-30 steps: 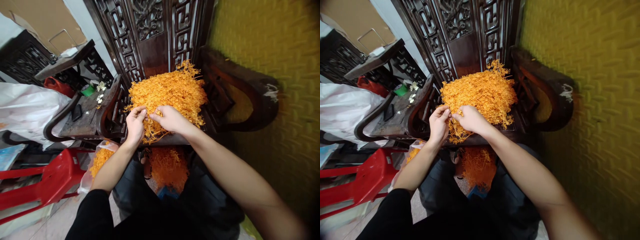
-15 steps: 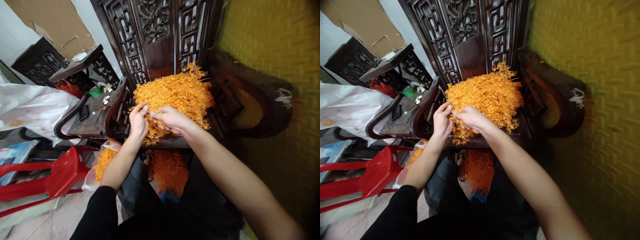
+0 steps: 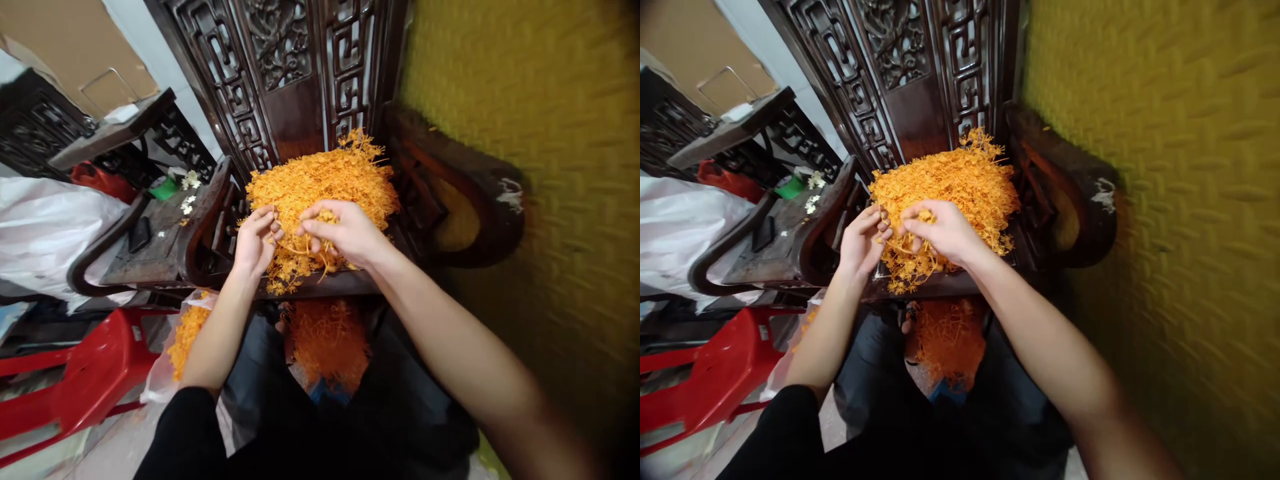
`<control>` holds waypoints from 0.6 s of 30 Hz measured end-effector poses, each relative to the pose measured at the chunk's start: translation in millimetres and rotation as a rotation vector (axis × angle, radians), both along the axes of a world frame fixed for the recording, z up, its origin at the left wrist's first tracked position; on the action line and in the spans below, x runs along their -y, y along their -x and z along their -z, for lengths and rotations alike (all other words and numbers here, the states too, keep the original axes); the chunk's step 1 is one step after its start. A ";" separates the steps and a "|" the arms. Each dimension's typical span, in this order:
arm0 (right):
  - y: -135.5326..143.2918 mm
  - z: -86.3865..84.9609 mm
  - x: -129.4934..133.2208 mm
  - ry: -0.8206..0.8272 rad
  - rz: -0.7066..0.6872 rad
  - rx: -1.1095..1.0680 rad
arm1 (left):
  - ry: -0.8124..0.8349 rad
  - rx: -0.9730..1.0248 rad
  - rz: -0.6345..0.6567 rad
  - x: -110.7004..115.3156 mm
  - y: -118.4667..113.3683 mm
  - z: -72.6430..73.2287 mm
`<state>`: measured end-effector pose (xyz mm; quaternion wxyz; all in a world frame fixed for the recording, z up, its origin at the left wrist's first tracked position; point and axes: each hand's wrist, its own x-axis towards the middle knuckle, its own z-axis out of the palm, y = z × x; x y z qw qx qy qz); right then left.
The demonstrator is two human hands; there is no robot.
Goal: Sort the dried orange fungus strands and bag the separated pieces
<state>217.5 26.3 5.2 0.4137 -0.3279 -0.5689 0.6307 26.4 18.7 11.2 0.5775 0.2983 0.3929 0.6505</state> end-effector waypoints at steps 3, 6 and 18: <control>-15.8 3.3 -10.5 -0.269 0.205 0.076 | 0.049 0.049 0.221 18.5 -19.1 -1.7; -20.7 7.3 -9.9 -0.561 0.222 0.256 | 0.107 0.095 0.328 24.9 -25.9 -3.9; -57.9 19.9 -47.7 -0.555 0.686 0.730 | -0.020 -0.110 0.381 35.0 -17.2 -17.2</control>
